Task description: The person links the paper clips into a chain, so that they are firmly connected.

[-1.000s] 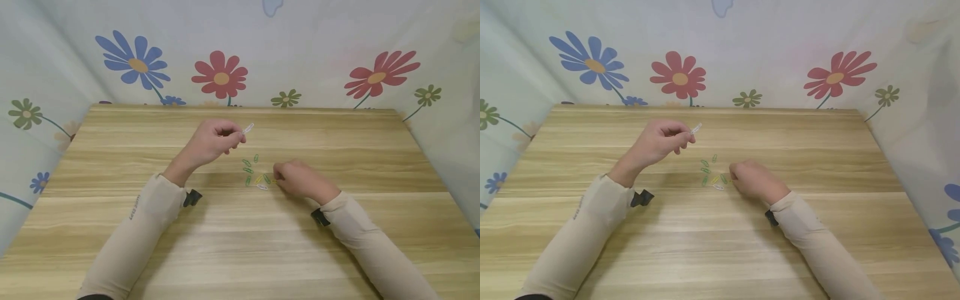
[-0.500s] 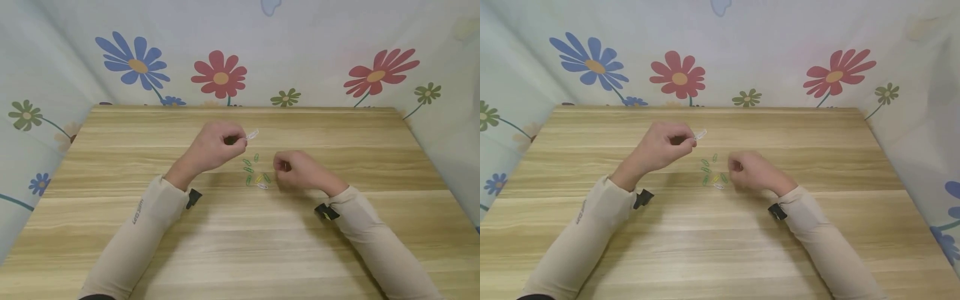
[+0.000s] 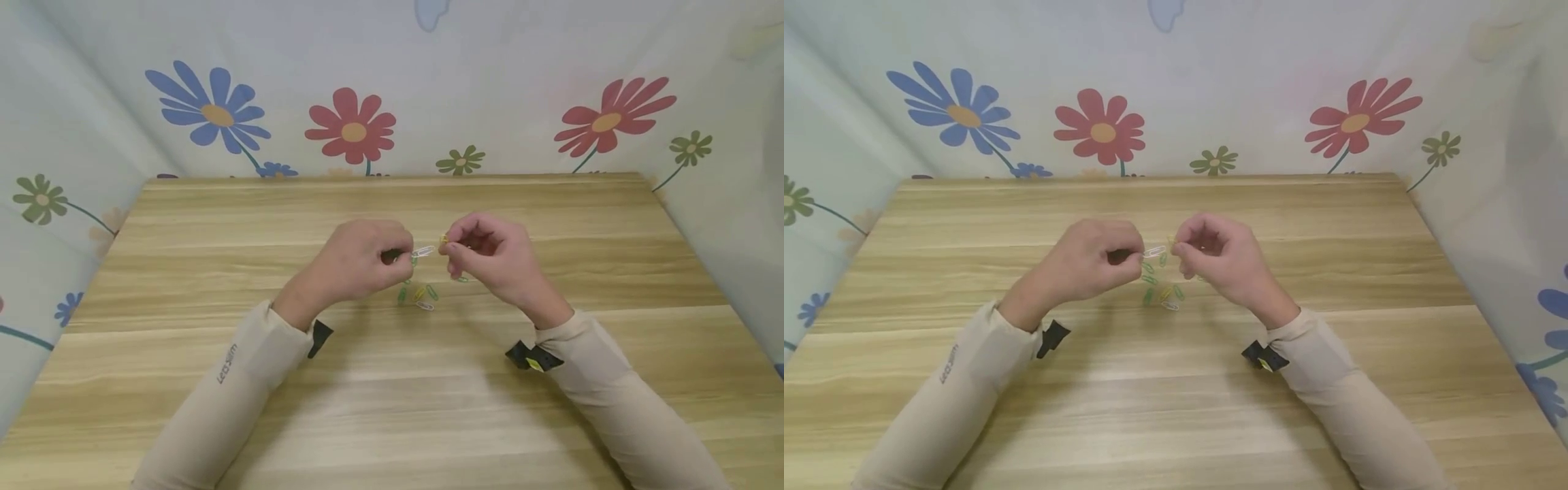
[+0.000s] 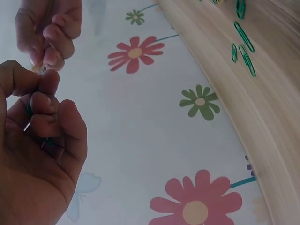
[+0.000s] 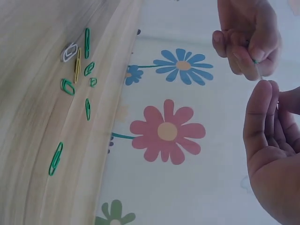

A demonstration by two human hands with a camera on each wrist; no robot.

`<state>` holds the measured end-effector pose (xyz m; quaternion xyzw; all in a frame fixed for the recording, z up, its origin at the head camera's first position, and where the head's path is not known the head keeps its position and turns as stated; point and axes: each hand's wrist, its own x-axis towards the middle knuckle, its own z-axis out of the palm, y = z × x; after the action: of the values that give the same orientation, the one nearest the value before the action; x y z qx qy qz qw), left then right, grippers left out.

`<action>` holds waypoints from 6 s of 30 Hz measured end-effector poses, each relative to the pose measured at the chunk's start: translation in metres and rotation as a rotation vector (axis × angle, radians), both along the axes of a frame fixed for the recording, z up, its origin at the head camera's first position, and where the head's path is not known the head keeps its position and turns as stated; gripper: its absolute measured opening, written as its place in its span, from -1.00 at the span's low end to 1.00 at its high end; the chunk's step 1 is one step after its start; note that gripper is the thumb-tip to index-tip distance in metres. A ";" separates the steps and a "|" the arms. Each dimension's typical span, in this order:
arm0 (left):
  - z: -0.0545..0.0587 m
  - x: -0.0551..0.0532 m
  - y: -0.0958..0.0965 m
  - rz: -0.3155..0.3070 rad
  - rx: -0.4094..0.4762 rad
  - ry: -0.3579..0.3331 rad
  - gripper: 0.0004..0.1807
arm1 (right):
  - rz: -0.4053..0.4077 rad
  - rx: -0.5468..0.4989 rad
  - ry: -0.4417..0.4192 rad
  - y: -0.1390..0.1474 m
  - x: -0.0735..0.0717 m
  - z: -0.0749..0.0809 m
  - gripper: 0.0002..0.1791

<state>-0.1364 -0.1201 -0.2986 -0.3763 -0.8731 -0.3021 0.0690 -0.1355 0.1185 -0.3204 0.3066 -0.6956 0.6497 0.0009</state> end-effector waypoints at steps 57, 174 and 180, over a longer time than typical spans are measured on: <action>-0.026 -0.001 0.009 -0.399 0.576 -0.897 -0.73 | -0.092 0.199 0.469 -0.001 0.016 0.021 -0.76; -0.016 -0.004 0.007 -0.173 0.391 -0.649 -0.76 | -0.081 0.530 0.398 -0.006 0.008 0.006 -0.57; -0.016 -0.004 0.004 -0.175 0.415 -0.630 -0.76 | -0.052 0.457 0.255 -0.003 0.004 0.004 -0.85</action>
<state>-0.1409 -0.1161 -0.3146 -0.3162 -0.7362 -0.5781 -0.1541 -0.1317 0.1157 -0.3167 0.3602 -0.8263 0.4316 0.0362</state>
